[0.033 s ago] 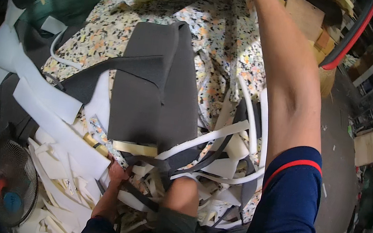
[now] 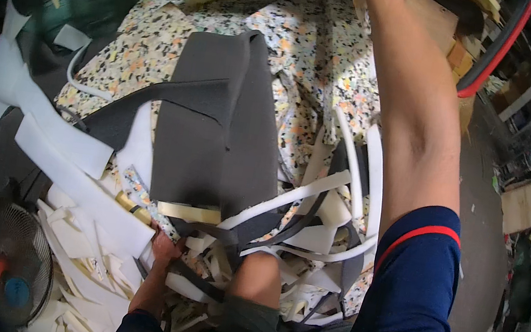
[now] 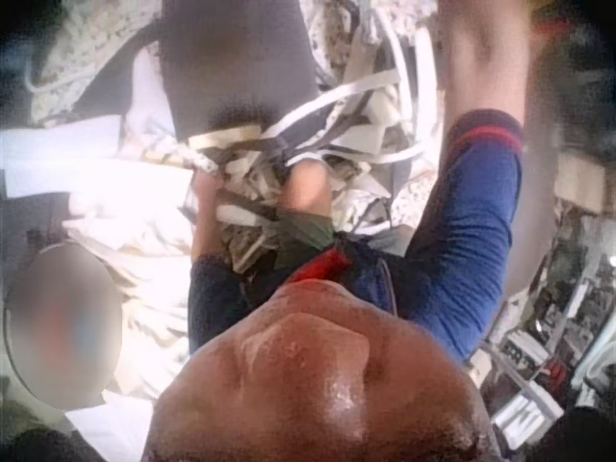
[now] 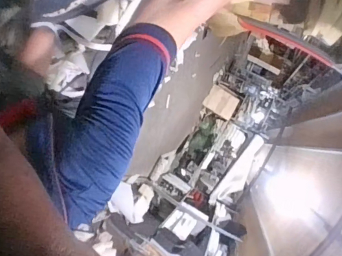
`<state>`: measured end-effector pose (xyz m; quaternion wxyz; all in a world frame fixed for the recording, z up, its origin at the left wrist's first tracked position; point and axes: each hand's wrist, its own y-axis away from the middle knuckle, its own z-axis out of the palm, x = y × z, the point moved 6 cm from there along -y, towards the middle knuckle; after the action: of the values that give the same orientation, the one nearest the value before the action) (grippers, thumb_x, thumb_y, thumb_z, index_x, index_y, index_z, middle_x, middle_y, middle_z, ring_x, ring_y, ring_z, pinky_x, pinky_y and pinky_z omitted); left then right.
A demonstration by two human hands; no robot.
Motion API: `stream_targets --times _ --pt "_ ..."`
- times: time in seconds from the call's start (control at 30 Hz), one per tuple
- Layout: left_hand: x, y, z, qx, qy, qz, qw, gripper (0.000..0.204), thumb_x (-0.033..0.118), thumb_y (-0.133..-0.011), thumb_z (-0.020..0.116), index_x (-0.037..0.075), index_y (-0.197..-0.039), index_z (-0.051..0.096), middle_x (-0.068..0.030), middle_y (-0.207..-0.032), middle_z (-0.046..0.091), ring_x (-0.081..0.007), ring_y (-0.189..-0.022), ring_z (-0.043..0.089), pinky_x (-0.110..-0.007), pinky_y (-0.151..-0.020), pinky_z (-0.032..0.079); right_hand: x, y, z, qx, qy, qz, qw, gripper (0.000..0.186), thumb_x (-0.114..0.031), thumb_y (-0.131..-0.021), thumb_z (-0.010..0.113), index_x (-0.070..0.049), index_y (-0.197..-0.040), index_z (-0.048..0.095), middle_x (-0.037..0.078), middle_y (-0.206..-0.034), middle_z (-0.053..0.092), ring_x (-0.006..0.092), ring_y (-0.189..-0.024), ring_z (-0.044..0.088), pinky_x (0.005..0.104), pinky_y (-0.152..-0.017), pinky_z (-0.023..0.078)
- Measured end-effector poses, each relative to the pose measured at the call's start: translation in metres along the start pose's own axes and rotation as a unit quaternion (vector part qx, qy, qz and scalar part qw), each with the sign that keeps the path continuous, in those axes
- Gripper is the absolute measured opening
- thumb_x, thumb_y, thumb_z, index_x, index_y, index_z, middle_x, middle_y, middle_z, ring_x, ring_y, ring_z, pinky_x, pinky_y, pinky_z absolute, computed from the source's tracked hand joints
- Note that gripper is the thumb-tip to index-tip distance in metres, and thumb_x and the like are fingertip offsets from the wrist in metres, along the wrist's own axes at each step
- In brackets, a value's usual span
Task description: The person sits on the floor and uses a pen to trace a curved line on a speckled composite board. They then use a straightedge and a knife to cut the board along the marked line, separating it into pieces.
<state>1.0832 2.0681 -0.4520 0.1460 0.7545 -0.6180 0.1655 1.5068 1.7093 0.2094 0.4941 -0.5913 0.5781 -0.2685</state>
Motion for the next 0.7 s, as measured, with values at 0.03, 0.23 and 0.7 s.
stream_targets --times 0.03,0.23,0.7 --pt "-0.003 -0.003 0.001 0.001 0.011 -0.009 1.0 0.066 0.048 -0.081 0.076 0.007 -0.131 0.064 -0.0233 -0.128 0.063 -0.042 -0.124 0.057 -0.047 -0.107 0.046 0.01 -0.016 -0.009 0.033 -0.019 0.022 0.999 0.029 -0.019 -0.086 0.06 -0.006 -0.108 0.073 0.024 -0.11 0.073 0.0435 -0.104 0.07 0.053 -0.086 0.058" --pt "-0.013 -0.01 0.013 -0.136 0.093 -0.139 0.977 0.098 0.048 -0.076 0.08 -0.004 -0.149 0.041 -0.0322 -0.149 0.044 -0.0494 -0.145 0.03 -0.048 -0.119 0.033 0.074 -0.121 -0.06 0.149 -0.028 0.113 0.982 0.031 -0.022 -0.081 0.065 -0.004 -0.104 0.075 0.024 -0.105 0.074 0.0424 -0.103 0.072 0.0495 -0.087 0.058" --pt "-0.019 -0.003 0.021 -0.024 -0.013 -0.063 0.998 0.111 0.056 -0.081 0.075 -0.019 -0.149 0.03 -0.0403 -0.158 0.027 -0.0508 -0.15 0.024 -0.052 -0.124 0.025 0.003 0.102 0.027 0.019 -0.007 -0.404 0.914 0.045 -0.003 -0.08 0.06 -0.009 -0.125 0.065 0.017 -0.103 0.065 0.0383 -0.098 0.061 0.051 -0.071 0.053"
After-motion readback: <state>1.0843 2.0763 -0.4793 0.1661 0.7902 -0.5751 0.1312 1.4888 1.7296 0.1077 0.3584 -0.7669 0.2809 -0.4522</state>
